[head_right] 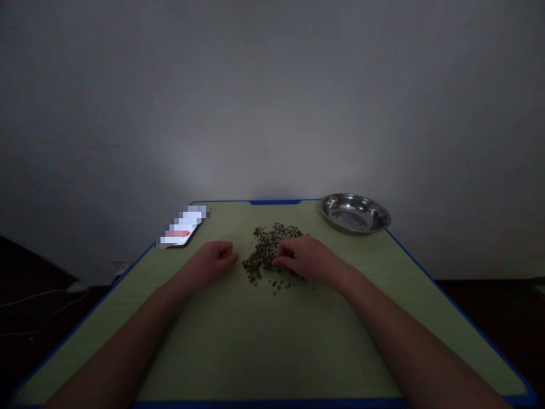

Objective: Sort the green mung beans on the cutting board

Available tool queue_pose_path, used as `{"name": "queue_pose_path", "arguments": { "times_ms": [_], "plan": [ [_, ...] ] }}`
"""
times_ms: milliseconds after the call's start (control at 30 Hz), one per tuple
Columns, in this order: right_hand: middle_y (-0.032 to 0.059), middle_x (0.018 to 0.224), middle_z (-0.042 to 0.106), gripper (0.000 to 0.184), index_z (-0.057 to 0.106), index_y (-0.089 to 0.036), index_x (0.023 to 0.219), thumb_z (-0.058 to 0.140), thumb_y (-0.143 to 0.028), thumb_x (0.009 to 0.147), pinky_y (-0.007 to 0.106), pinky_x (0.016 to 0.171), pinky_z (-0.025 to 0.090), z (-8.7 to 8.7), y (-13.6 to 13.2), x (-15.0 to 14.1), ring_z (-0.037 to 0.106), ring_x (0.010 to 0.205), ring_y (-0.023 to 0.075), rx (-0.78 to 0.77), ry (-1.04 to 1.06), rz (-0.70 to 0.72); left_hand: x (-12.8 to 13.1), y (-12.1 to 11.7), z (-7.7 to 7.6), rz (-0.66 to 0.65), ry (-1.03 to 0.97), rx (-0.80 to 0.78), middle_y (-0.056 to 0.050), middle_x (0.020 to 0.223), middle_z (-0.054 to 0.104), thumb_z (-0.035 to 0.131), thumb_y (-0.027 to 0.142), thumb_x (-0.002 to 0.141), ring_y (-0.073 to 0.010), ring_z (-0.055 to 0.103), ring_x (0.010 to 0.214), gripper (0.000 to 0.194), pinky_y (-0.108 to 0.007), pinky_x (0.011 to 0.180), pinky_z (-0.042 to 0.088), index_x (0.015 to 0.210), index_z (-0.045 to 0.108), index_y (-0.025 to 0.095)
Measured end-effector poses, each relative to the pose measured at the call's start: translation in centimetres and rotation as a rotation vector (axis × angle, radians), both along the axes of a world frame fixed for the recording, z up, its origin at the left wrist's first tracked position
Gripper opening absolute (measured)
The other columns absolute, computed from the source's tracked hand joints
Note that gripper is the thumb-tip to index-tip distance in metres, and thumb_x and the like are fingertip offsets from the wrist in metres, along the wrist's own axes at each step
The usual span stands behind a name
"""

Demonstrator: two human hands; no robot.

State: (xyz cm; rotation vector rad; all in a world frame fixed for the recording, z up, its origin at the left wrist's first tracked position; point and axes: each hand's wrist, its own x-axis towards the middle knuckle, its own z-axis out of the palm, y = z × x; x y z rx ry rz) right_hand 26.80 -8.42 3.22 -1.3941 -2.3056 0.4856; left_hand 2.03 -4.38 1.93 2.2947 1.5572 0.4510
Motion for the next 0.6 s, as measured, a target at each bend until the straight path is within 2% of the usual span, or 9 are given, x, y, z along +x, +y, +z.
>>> {"name": "queue_pose_path", "arguments": {
  "times_ms": [400, 600],
  "plan": [
    [-0.0009, 0.065, 0.059, 0.019, 0.060, -0.018, 0.074, 0.058, -0.033, 0.085, 0.024, 0.055, 0.034, 0.52, -0.02, 0.65, 0.049, 0.058, 0.0120, -0.081, 0.018, 0.039, -0.07, -0.09, 0.05, -0.002, 0.027, -0.009, 0.005, 0.050, 0.032, 0.044, 0.031, 0.073, -0.0101, 0.032, 0.051, 0.026, -0.028, 0.051, 0.018, 0.053, 0.031, 0.020],
    [-0.0019, 0.064, 0.058, 0.018, 0.060, -0.018, 0.074, 0.059, -0.032, 0.085, 0.023, 0.055, 0.034, 0.19, -0.02, 0.51, 0.047, 0.057, 0.0111, -0.090, 0.032, 0.061, 0.03, -0.10, 0.19, -0.003, 0.033, -0.013, 0.005, 0.050, 0.033, 0.044, 0.031, 0.073, -0.0101, 0.033, 0.051, 0.026, -0.028, 0.051, 0.018, 0.054, 0.032, 0.020]
  ]
}}
